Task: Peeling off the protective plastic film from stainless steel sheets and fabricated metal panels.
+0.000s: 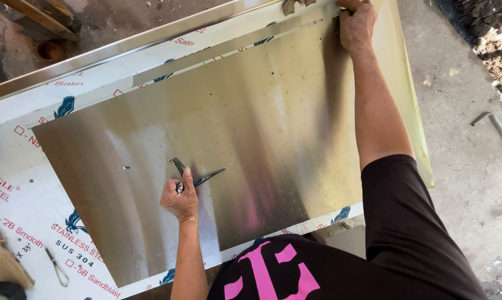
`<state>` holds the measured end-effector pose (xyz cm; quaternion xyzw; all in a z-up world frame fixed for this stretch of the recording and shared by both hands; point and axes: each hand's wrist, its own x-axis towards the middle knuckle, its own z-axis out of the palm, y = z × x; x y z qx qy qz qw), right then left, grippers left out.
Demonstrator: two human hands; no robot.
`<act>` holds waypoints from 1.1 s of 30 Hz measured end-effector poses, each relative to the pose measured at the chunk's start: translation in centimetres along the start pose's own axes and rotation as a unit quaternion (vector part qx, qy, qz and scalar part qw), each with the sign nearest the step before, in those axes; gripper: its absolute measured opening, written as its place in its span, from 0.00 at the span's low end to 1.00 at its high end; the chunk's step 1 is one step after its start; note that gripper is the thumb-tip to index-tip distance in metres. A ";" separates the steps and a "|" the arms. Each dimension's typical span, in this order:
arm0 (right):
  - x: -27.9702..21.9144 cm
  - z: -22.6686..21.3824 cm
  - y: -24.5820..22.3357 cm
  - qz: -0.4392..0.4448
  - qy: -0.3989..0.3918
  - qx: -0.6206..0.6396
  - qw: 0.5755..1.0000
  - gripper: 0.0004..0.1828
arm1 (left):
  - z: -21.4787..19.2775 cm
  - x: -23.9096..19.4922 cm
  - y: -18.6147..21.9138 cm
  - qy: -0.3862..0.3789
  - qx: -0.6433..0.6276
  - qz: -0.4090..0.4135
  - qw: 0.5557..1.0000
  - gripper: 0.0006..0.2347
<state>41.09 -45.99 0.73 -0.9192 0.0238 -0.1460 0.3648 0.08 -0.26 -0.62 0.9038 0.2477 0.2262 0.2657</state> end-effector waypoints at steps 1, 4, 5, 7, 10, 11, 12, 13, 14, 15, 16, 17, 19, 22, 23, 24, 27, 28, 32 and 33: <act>0.1 0.0 -0.1 0.000 0.000 0.000 1.000 0.20 | 0.0 0.0 0.2 0.000 0.000 0.000 1.000 0.24; 0.2 0.0 -0.3 0.025 -0.029 -0.009 0.999 0.16 | -0.1 0.2 0.4 0.006 -0.004 0.006 1.000 0.24; 0.4 0.0 -0.2 0.050 -0.017 0.010 0.999 0.15 | 0.0 0.2 0.4 0.007 -0.003 0.005 1.000 0.24; 0.2 -0.3 -1.1 0.077 -0.008 0.030 0.997 0.13 | -0.1 0.2 0.3 0.007 0.001 0.004 1.000 0.24; -0.2 -0.9 -2.7 0.091 -0.008 0.068 0.994 0.18 | 0.0 0.1 0.2 0.008 0.004 0.004 1.000 0.24; -0.2 -0.7 -2.3 0.065 -0.002 0.049 0.997 0.18 | 0.0 0.0 0.2 0.007 0.002 0.007 1.000 0.23; -0.2 -0.5 -2.0 0.039 0.004 0.032 0.999 0.18 | 0.0 0.1 0.1 0.007 0.000 0.011 1.000 0.23; 0.1 -0.1 -0.9 0.038 0.004 0.032 0.999 0.18 | 0.0 0.0 0.2 0.008 0.000 0.011 1.000 0.23; 0.3 0.2 0.3 0.004 0.009 0.004 1.000 0.16 | -0.1 0.1 0.3 0.006 -0.002 -0.001 1.000 0.24; 0.5 0.6 1.5 -0.030 0.014 -0.024 0.999 0.14 | -0.1 0.1 0.4 0.003 -0.005 -0.013 1.000 0.24; 0.5 0.3 0.8 -0.029 0.014 -0.024 0.999 0.14 | -0.1 0.1 0.4 0.003 -0.004 -0.013 1.000 0.24; 0.5 0.0 0.2 0.012 0.020 0.001 1.000 0.12 | -0.1 0.1 0.3 0.004 0.001 -0.009 1.000 0.24; 0.6 -0.1 -0.3 0.052 0.025 0.026 0.998 0.11 | 0.0 0.2 0.2 0.006 0.005 -0.005 1.000 0.24; 0.2 0.1 0.2 0.009 0.022 0.024 0.999 0.15 | 0.0 0.0 0.0 0.007 0.003 0.004 1.000 0.23; 0.0 0.2 0.4 -0.041 0.003 -0.007 0.999 0.16 | 0.0 -0.1 -0.1 0.008 0.005 0.008 1.000 0.23; 0.0 0.4 0.4 -0.092 -0.014 -0.038 0.995 0.17 | 0.1 0.1 -0.1 0.011 0.007 0.013 1.000 0.23; 0.6 -0.5 0.1 0.031 0.013 0.059 0.998 0.10 | -0.1 0.2 0.3 0.011 0.004 0.016 1.000 0.23; 0.5 -1.1 -1.0 0.030 0.013 0.060 0.998 0.10 | -0.1 0.2 0.3 0.012 0.004 0.016 1.000 0.23; 0.7 -1.4 -1.9 -0.013 0.002 0.018 1.000 0.06 | -0.1 0.1 0.4 0.012 -0.002 0.001 1.000 0.24; 1.0 -0.9 -1.3 -0.053 0.010 0.003 0.999 0.08 | -0.1 0.1 0.4 0.013 -0.001 0.007 1.000 0.24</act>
